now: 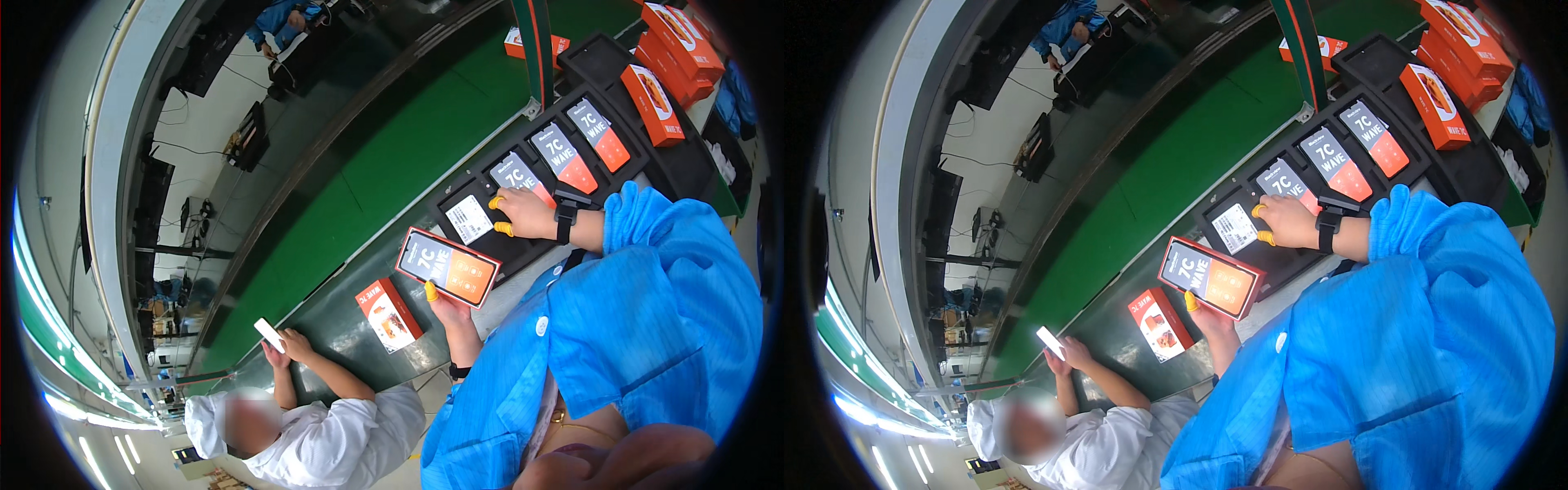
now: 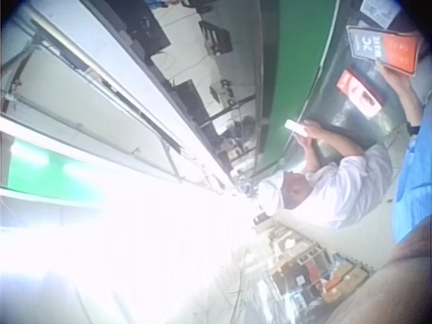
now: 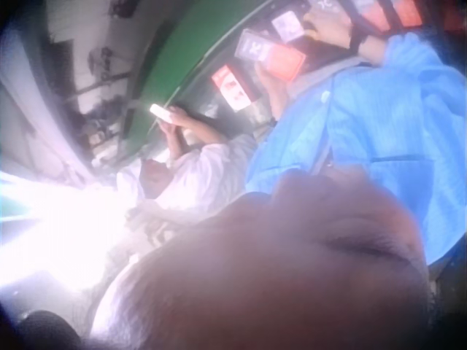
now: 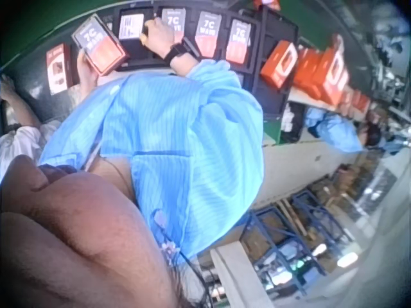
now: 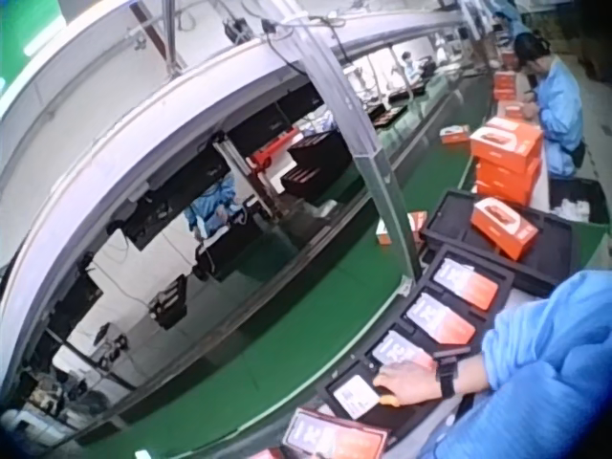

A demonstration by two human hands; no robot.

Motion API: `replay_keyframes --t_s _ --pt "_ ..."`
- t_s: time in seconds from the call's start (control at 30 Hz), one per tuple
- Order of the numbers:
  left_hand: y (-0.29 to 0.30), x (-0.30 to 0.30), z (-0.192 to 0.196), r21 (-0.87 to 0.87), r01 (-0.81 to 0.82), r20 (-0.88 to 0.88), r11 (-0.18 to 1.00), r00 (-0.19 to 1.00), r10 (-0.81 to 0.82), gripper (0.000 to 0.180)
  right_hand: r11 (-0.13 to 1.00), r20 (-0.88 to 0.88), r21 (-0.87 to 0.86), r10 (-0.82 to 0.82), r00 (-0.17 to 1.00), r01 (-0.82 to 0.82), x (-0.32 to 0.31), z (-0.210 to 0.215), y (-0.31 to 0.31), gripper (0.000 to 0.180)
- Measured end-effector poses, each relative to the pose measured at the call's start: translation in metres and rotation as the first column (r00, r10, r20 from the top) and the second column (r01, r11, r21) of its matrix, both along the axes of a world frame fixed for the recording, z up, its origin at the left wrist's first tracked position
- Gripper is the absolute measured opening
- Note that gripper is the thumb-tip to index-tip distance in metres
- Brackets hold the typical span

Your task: Packaging smartphones, instruction manuals, and screen protectors into retail boxes on a factory assembly line.

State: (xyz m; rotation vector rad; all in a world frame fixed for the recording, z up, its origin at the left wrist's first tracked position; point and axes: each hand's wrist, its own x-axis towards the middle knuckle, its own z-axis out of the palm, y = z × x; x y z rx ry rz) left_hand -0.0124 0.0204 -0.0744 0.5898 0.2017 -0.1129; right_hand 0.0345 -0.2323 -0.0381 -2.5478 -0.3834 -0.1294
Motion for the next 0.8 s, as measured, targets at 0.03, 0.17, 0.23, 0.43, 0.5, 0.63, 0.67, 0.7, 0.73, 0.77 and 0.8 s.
replay_keyframes --t_s 0.03,0.17,0.23,0.43,0.5,0.63,0.67,0.7,0.73,0.77,0.8 --pt "0.004 0.001 -0.003 -0.011 0.005 0.018 1.000 1.000 -0.005 0.063 1.000 0.012 -0.008 -0.001 1.000 0.002 0.003 -0.007 -0.001 0.037" --pt "0.007 0.004 -0.003 0.004 -0.013 0.029 1.000 0.999 0.012 0.050 0.987 0.177 -0.011 -0.157 0.972 0.162 0.013 0.005 -0.041 0.042" --pt "-0.001 0.004 0.008 0.043 -0.024 0.042 0.999 0.999 0.022 0.050 0.897 0.447 -0.032 -0.382 0.809 0.441 0.027 0.009 -0.102 0.047" --pt "-0.014 0.005 0.000 0.118 -0.027 -0.058 0.993 0.998 0.034 0.059 0.240 0.254 -0.272 -0.916 0.310 0.932 -0.027 -0.004 -0.383 0.094" --pt "-0.026 0.011 -0.004 0.112 0.044 -0.056 0.993 0.998 -0.038 0.060 0.203 -0.031 -0.308 -0.979 0.203 0.929 -0.069 -0.047 -0.454 0.109" --pt "-0.029 0.018 -0.014 0.095 0.011 0.016 0.995 1.000 -0.012 0.059 0.220 -0.104 -0.389 -0.975 0.195 0.895 -0.041 -0.002 -0.391 0.110" --pt "-0.041 0.016 0.003 0.116 0.017 0.034 0.993 0.999 -0.021 0.063 0.204 0.008 -0.315 -0.976 0.217 0.927 -0.038 0.019 -0.364 0.104" --pt "-0.045 0.014 0.010 0.183 0.001 0.069 0.983 0.997 -0.014 0.064 0.204 0.117 -0.244 -0.964 0.237 0.948 -0.033 0.037 -0.334 0.099" --pt "-0.049 0.013 0.009 0.201 0.007 0.082 0.980 0.996 -0.024 0.064 0.372 0.167 -0.079 -0.910 0.380 0.925 -0.037 0.053 -0.309 0.093" --pt "-0.052 0.013 0.006 0.222 0.011 0.091 0.975 0.995 -0.032 0.063 0.545 0.215 0.061 -0.825 0.522 0.836 -0.037 0.084 -0.268 0.087" --pt "-0.050 0.014 -0.008 0.202 0.019 0.079 0.979 0.996 -0.036 0.060 0.744 0.203 0.225 -0.668 0.716 0.629 -0.032 0.108 -0.218 0.080"
